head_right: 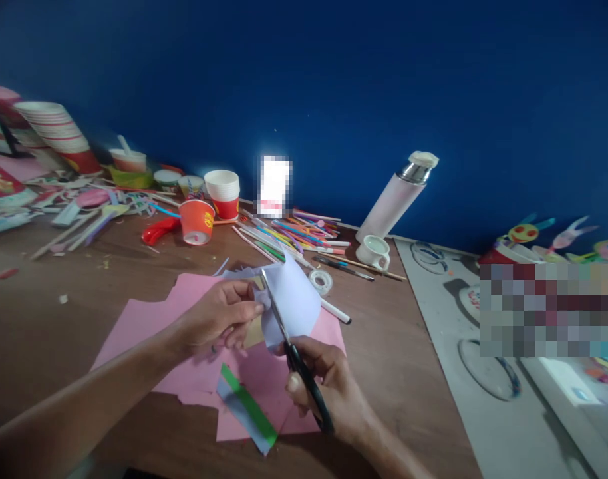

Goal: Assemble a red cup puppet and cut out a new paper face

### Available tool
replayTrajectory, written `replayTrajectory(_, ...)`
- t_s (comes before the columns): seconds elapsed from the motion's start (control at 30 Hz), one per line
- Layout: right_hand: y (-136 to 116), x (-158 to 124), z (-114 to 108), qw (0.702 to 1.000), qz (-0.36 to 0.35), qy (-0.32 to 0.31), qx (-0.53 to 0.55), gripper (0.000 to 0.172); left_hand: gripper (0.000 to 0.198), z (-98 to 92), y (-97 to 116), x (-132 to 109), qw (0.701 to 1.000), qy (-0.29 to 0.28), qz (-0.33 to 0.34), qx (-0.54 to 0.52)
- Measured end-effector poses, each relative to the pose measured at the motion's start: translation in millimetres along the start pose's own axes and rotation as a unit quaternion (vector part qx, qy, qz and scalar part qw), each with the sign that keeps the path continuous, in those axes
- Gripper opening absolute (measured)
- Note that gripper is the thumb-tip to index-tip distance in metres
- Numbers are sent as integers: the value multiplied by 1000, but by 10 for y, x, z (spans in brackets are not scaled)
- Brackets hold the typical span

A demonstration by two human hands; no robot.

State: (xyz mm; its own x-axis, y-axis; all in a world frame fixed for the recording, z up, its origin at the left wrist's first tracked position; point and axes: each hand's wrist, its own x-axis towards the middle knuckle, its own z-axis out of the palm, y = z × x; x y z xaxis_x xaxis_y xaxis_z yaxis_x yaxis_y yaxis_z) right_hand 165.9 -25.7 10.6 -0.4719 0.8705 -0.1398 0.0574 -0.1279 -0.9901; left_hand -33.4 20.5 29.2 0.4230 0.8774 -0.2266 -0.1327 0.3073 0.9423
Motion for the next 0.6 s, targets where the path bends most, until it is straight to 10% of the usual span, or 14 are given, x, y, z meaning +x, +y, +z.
replayTrajectory(0.6, 40, 16, -6, 1000, 10, -2, 0, 55, 8, -24, 62, 29, 998, 47, 43, 24)
